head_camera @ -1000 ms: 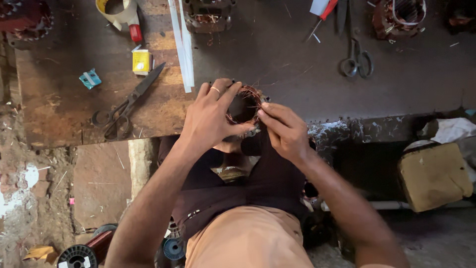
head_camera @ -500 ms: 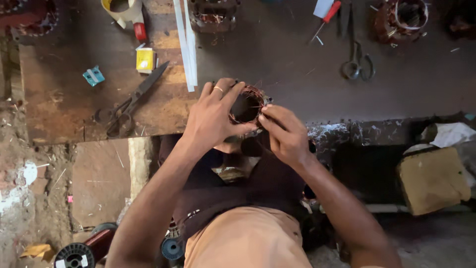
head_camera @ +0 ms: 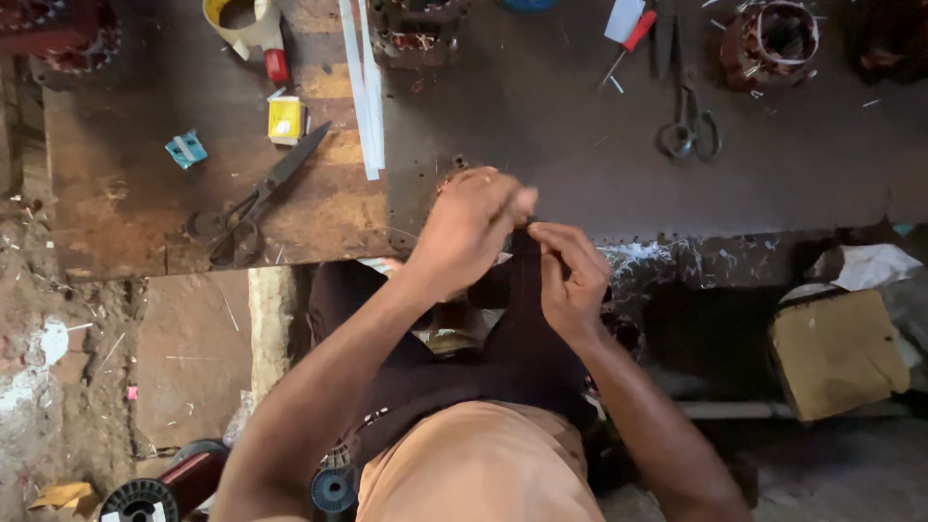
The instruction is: The person winds copper wire around the core of an electric motor and uses white paper strips to insulate the coils.
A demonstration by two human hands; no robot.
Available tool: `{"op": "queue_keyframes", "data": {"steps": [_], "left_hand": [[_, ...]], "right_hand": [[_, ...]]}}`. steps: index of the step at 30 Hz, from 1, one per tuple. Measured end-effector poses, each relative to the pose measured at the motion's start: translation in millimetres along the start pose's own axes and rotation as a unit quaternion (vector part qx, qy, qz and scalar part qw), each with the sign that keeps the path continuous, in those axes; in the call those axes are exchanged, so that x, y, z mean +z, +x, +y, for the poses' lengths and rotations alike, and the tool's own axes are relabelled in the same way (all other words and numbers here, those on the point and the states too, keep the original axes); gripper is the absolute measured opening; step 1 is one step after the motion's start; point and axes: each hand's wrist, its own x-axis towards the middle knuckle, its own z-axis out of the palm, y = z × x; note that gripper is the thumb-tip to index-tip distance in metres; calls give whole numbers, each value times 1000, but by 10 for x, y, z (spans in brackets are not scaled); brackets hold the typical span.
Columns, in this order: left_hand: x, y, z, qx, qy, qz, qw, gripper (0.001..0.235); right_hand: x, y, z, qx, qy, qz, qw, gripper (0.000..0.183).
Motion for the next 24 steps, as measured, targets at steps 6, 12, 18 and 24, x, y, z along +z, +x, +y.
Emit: {"op": "queue_keyframes", "data": {"steps": [6,12,18,24], "left_hand": [[-64,569,189,-186,-436,142,869,43],[-732,-206,736,71,-300,129,943,29],[-1237,-689,975,25,-47,83,995,22],[-1027,-838,535,-223,118,27,967,28]], "right_hand": [[-43,199,-332,-115,-143,-106,977,67],[139,707,-539,-129,-245,-244,929,105],[314,1164,-729,-127,-302,-284,901,111],[806,1054,-595,-133,-368,-246,887,102]]}}
